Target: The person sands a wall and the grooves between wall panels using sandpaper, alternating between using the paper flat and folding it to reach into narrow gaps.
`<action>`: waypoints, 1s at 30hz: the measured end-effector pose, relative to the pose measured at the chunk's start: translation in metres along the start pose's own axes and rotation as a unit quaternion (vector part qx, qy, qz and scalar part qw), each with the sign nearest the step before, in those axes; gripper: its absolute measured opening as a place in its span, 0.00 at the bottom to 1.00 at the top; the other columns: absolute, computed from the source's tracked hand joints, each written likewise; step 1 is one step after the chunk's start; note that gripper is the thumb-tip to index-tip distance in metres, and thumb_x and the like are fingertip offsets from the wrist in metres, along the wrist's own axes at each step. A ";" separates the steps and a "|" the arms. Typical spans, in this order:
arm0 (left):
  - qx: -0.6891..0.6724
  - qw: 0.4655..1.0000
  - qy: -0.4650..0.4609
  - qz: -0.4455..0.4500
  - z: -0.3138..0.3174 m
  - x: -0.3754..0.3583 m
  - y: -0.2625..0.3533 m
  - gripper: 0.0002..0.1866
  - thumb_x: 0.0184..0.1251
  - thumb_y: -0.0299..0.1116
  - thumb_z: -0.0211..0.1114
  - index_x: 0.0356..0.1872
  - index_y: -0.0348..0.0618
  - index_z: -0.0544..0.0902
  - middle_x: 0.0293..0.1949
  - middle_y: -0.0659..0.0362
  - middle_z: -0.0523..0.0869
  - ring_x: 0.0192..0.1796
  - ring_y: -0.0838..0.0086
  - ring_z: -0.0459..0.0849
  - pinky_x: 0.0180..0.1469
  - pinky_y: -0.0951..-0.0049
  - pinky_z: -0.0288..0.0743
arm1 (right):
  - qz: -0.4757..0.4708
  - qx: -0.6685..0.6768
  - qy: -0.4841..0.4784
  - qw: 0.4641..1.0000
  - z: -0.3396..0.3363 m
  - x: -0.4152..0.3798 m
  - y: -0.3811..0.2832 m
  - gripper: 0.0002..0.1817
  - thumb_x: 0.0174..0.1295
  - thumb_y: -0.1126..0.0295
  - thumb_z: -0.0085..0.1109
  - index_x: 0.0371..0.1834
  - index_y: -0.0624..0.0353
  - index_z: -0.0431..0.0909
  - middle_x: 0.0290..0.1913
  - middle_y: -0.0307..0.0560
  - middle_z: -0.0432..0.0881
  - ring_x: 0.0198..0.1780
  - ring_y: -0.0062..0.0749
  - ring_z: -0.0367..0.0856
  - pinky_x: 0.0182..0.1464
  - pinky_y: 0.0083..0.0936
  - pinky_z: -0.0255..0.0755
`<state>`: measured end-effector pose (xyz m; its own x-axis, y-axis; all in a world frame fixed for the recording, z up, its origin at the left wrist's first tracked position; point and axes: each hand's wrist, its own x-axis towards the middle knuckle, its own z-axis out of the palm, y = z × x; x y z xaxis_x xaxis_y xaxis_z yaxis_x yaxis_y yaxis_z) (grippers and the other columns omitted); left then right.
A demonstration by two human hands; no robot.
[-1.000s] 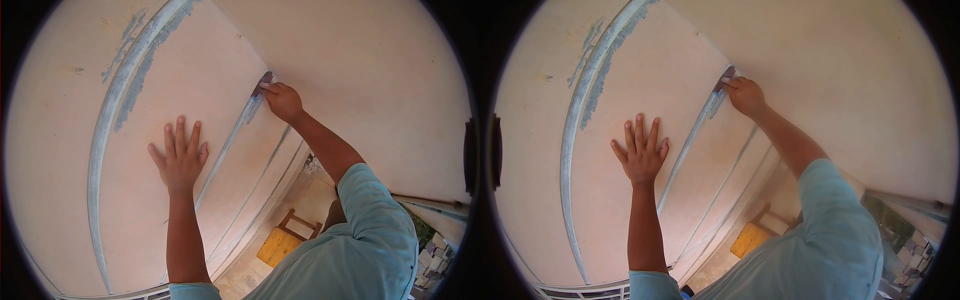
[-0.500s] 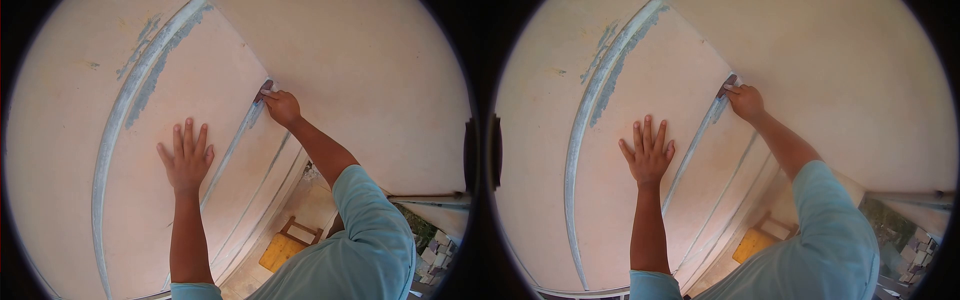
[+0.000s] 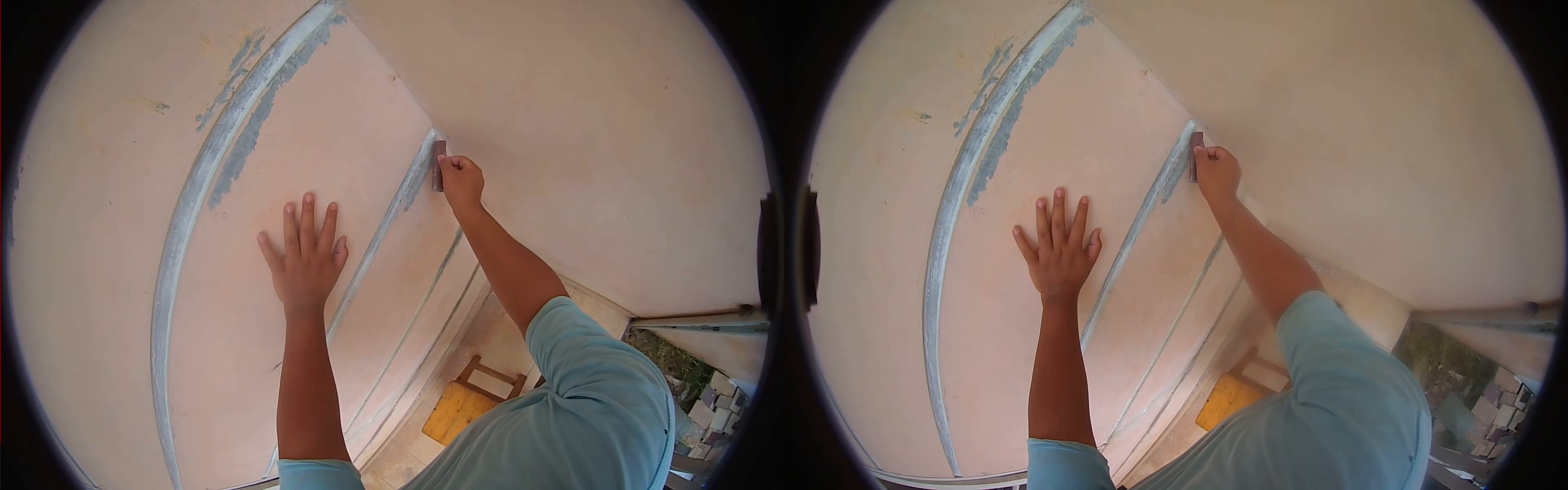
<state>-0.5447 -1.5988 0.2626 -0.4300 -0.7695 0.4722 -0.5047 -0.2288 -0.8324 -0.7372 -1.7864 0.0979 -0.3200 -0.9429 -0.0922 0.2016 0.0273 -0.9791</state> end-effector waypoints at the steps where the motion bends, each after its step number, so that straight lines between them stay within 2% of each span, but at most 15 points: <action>1: 0.001 1.000 0.002 -0.001 0.000 0.000 0.000 0.29 0.74 0.61 0.54 0.75 0.78 0.72 0.81 0.67 0.65 0.82 0.67 0.61 0.81 0.35 0.42 | -0.037 -0.021 0.034 0.999 0.007 0.006 -0.004 0.14 0.64 0.59 0.70 0.33 0.60 0.88 0.30 0.48 0.88 0.32 0.41 0.86 0.40 0.34 0.78; 2: 0.001 1.000 0.001 -0.001 0.000 -0.001 0.000 0.29 0.74 0.62 0.54 0.75 0.78 0.72 0.81 0.67 0.65 0.83 0.67 0.61 0.81 0.34 0.42 | -0.074 -0.042 0.068 0.994 0.013 0.009 -0.006 0.14 0.63 0.59 0.70 0.34 0.60 0.88 0.30 0.49 0.89 0.32 0.42 0.87 0.40 0.34 0.78; 6: -0.007 1.000 -0.003 -0.003 0.003 -0.001 0.001 0.29 0.74 0.62 0.53 0.75 0.79 0.71 0.82 0.67 0.64 0.83 0.67 0.60 0.80 0.34 0.41 | -0.063 -0.039 0.076 0.994 0.031 -0.004 -0.009 0.13 0.63 0.60 0.70 0.34 0.61 0.88 0.30 0.49 0.89 0.33 0.43 0.87 0.42 0.34 0.79; 8: -0.002 1.000 -0.005 -0.002 0.001 -0.001 0.001 0.29 0.74 0.62 0.53 0.75 0.79 0.71 0.82 0.67 0.64 0.83 0.67 0.59 0.80 0.34 0.41 | -0.133 -0.062 0.033 0.989 0.039 -0.020 0.006 0.13 0.65 0.61 0.71 0.38 0.62 0.89 0.33 0.48 0.90 0.35 0.35 0.88 0.43 0.30 0.78; 9: 0.002 1.000 -0.002 -0.002 0.001 0.000 0.000 0.29 0.74 0.62 0.53 0.75 0.79 0.71 0.82 0.67 0.64 0.83 0.68 0.59 0.80 0.34 0.41 | -0.149 -0.063 0.037 0.986 0.040 -0.020 0.010 0.13 0.65 0.61 0.71 0.38 0.61 0.88 0.32 0.48 0.89 0.34 0.35 0.87 0.42 0.30 0.78; 10: 0.004 1.000 -0.003 -0.003 0.001 0.000 0.000 0.29 0.74 0.62 0.53 0.75 0.79 0.71 0.82 0.67 0.64 0.83 0.68 0.59 0.80 0.34 0.41 | -0.150 -0.062 0.036 0.986 0.037 -0.016 0.008 0.13 0.65 0.61 0.71 0.38 0.61 0.88 0.32 0.48 0.89 0.34 0.35 0.87 0.42 0.30 0.78; 12: 0.000 1.000 -0.009 -0.004 0.002 -0.001 0.001 0.29 0.74 0.62 0.53 0.75 0.80 0.71 0.82 0.68 0.64 0.83 0.68 0.59 0.81 0.34 0.41 | -0.091 -0.055 0.009 0.994 0.030 -0.005 -0.006 0.12 0.64 0.63 0.69 0.35 0.62 0.87 0.29 0.51 0.87 0.32 0.42 0.86 0.40 0.35 0.78; 13: 0.000 1.000 -0.012 -0.005 0.002 -0.001 0.001 0.29 0.74 0.62 0.53 0.75 0.80 0.71 0.82 0.68 0.64 0.83 0.68 0.59 0.81 0.34 0.41 | -0.070 -0.062 -0.007 0.996 0.030 -0.001 -0.011 0.12 0.65 0.63 0.68 0.36 0.62 0.86 0.29 0.51 0.87 0.31 0.41 0.86 0.39 0.35 0.77; 16: -0.005 1.000 -0.012 -0.013 0.001 -0.002 0.003 0.28 0.74 0.62 0.54 0.74 0.80 0.71 0.81 0.69 0.64 0.83 0.69 0.59 0.81 0.34 0.41 | -0.102 -0.059 0.032 0.993 0.041 -0.009 -0.003 0.13 0.67 0.62 0.67 0.37 0.62 0.85 0.29 0.51 0.86 0.32 0.41 0.85 0.40 0.35 0.77; 19: -0.006 1.000 -0.001 -0.017 0.002 -0.001 0.002 0.28 0.74 0.62 0.54 0.74 0.81 0.72 0.81 0.70 0.64 0.83 0.70 0.60 0.81 0.35 0.42 | -0.100 -0.069 -0.003 0.993 0.040 -0.024 0.006 0.13 0.68 0.62 0.65 0.36 0.62 0.85 0.29 0.52 0.87 0.33 0.43 0.85 0.40 0.36 0.77; 24: -0.010 1.000 -0.003 -0.013 0.002 -0.001 0.001 0.28 0.73 0.60 0.55 0.73 0.80 0.72 0.81 0.69 0.66 0.82 0.70 0.62 0.80 0.35 0.44 | -0.080 -0.036 0.045 0.995 0.038 0.020 0.012 0.13 0.69 0.62 0.64 0.36 0.62 0.84 0.29 0.52 0.86 0.33 0.45 0.85 0.40 0.37 0.76; 27: -0.013 1.000 0.002 -0.016 0.002 -0.001 0.002 0.28 0.73 0.60 0.55 0.73 0.80 0.73 0.80 0.69 0.66 0.82 0.70 0.62 0.80 0.35 0.44 | -0.097 -0.050 0.027 0.994 0.043 -0.017 -0.007 0.13 0.69 0.62 0.64 0.36 0.62 0.84 0.27 0.50 0.85 0.32 0.44 0.84 0.40 0.37 0.76; 30: -0.017 1.000 0.002 -0.015 0.001 -0.001 0.001 0.27 0.73 0.61 0.55 0.73 0.79 0.73 0.80 0.69 0.66 0.82 0.70 0.62 0.80 0.35 0.44 | -0.101 -0.021 -0.012 0.995 0.048 -0.070 0.021 0.12 0.68 0.62 0.66 0.35 0.62 0.84 0.27 0.49 0.84 0.30 0.38 0.83 0.39 0.32 0.75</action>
<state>-0.5442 -1.5990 0.2612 -0.4171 -0.7602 0.4982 -0.5424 -0.2316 -0.8076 -0.6663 -1.7360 0.0921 -0.3275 -0.9382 0.1117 0.0958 -0.1506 -0.9839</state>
